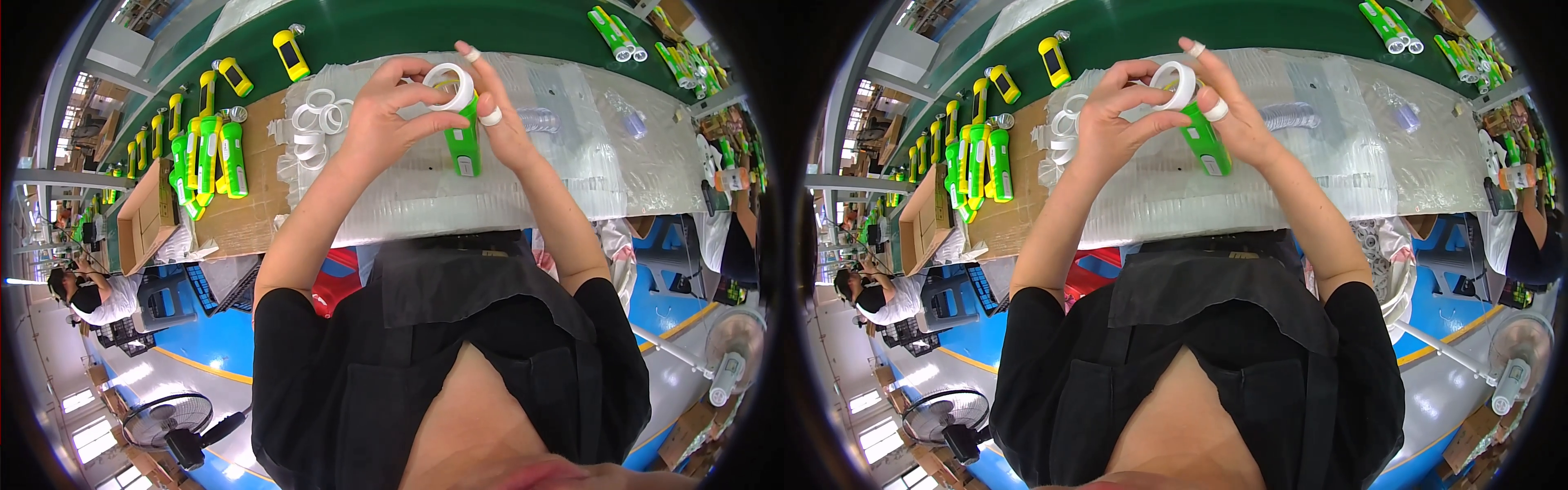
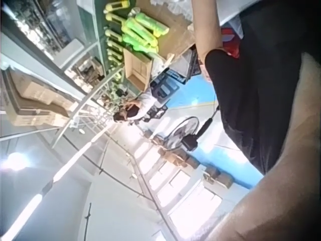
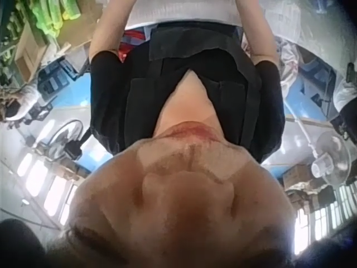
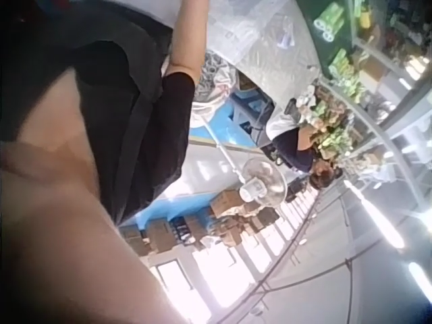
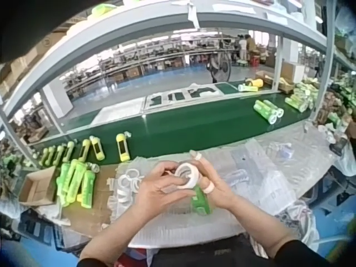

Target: Assembling flashlight components at a factory production line.

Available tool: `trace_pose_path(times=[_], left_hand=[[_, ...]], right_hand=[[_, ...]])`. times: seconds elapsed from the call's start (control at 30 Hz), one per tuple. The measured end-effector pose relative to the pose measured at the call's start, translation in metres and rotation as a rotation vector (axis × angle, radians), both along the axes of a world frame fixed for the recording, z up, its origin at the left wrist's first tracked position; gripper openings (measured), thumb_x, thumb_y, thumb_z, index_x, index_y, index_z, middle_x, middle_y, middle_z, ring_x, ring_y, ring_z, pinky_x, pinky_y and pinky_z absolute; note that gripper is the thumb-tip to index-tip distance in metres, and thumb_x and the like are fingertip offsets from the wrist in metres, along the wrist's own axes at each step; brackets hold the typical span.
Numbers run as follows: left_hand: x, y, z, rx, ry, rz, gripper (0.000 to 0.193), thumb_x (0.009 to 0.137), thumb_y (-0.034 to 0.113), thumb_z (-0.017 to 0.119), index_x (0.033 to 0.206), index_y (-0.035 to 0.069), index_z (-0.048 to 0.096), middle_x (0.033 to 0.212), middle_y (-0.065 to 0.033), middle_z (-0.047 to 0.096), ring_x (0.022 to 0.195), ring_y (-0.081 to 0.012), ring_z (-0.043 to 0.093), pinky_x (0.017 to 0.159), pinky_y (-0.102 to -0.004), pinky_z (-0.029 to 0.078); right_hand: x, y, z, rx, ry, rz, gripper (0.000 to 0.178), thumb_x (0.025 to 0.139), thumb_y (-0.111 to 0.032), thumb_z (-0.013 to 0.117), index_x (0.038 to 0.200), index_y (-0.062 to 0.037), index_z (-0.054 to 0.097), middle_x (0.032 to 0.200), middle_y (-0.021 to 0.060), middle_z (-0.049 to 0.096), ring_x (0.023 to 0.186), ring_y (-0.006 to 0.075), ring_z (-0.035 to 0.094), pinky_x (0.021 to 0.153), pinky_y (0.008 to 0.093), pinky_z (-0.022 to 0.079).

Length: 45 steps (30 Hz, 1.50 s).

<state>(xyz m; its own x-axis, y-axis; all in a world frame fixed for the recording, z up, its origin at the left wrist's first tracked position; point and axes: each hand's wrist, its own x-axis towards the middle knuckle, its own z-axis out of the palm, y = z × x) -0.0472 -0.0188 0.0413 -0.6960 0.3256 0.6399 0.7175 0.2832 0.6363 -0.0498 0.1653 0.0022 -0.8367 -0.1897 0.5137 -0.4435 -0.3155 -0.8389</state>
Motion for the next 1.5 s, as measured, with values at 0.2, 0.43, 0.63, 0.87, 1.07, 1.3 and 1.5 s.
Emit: trace_pose_path(times=[0.2, 0.43, 0.63, 0.87, 1.07, 1.3, 1.5], left_hand=[[0.007, 0.009, 0.010, -0.142, -0.044, -0.050, 0.037, 0.069, 0.021, 0.085, 0.103, 0.015, 0.073, 0.111, -0.0077, 0.059, 0.097, -0.0249, 0.060, 0.081, -0.0348, 0.051], [0.006, 0.038, 0.001, -0.196, -0.150, -0.057, 0.045, 0.072, 0.022, 0.085, 0.105, 0.010, 0.058, 0.109, -0.0087, 0.065, 0.095, -0.0241, 0.064, 0.082, -0.0343, 0.051], [0.005, 0.045, -0.008, -0.095, -0.232, -0.096, 0.041, 0.073, 0.020, 0.084, 0.100, 0.007, 0.056, 0.098, -0.0057, 0.069, 0.089, -0.0228, 0.066, 0.081, -0.0349, 0.052], [0.004, 0.052, -0.008, -0.133, -0.175, -0.057, 0.041, 0.071, 0.018, 0.085, 0.098, 0.007, 0.056, 0.096, -0.0041, 0.069, 0.087, -0.0197, 0.065, 0.078, -0.0331, 0.051], [0.002, 0.048, -0.010, -0.129, -0.137, -0.055, 0.039, 0.072, 0.018, 0.085, 0.097, 0.008, 0.056, 0.092, -0.0027, 0.069, 0.081, -0.0176, 0.061, 0.076, -0.0310, 0.050], [0.006, 0.048, -0.013, -0.078, -0.106, -0.087, 0.041, 0.070, 0.025, 0.084, 0.097, 0.011, 0.057, 0.087, -0.0069, 0.064, 0.075, -0.0256, 0.059, 0.067, -0.0366, 0.049], [0.011, 0.048, 0.006, -0.163, -0.196, -0.135, 0.043, 0.073, 0.018, 0.082, 0.105, 0.007, 0.055, 0.103, -0.0173, 0.065, 0.096, -0.0327, 0.066, 0.078, -0.0390, 0.052]], right_hand=[[-0.026, 0.062, 0.033, 0.609, 0.449, -0.101, 0.046, 0.076, -0.017, 0.081, 0.118, -0.0061, 0.063, 0.110, 0.0069, 0.065, 0.103, 0.0215, 0.063, 0.088, 0.0313, 0.050], [-0.029, 0.066, 0.109, 1.138, 0.435, 0.170, 0.039, 0.076, -0.015, 0.077, 0.109, -0.0018, 0.062, 0.087, 0.0063, 0.054, 0.078, 0.0213, 0.052, 0.071, 0.0342, 0.047], [-0.031, 0.062, 0.124, 1.305, 0.319, 0.338, 0.033, 0.079, -0.019, 0.075, 0.104, -0.0011, 0.064, 0.091, 0.0058, 0.057, 0.080, 0.0162, 0.056, 0.070, 0.0305, 0.048], [-0.022, 0.058, 0.119, 1.470, 0.168, -0.008, 0.052, 0.074, -0.050, 0.071, 0.071, 0.0008, 0.058, 0.065, 0.0176, 0.059, 0.061, 0.0333, 0.060, 0.054, 0.0410, 0.045], [-0.012, 0.047, 0.129, 1.587, 0.118, -0.076, 0.054, 0.077, -0.051, 0.069, 0.078, 0.0015, 0.057, 0.067, 0.0179, 0.059, 0.063, 0.0343, 0.060, 0.056, 0.0421, 0.046], [-0.038, 0.069, 0.116, 0.908, 0.981, 0.437, 0.040, 0.083, -0.031, 0.071, 0.096, 0.0017, 0.052, 0.072, 0.0143, 0.056, 0.064, 0.0320, 0.057, 0.059, 0.0396, 0.044], [-0.014, 0.052, 0.135, 1.523, 0.302, 0.200, 0.044, 0.079, -0.039, 0.071, 0.089, 0.0010, 0.054, 0.070, 0.0173, 0.058, 0.063, 0.0345, 0.059, 0.057, 0.0416, 0.045]])
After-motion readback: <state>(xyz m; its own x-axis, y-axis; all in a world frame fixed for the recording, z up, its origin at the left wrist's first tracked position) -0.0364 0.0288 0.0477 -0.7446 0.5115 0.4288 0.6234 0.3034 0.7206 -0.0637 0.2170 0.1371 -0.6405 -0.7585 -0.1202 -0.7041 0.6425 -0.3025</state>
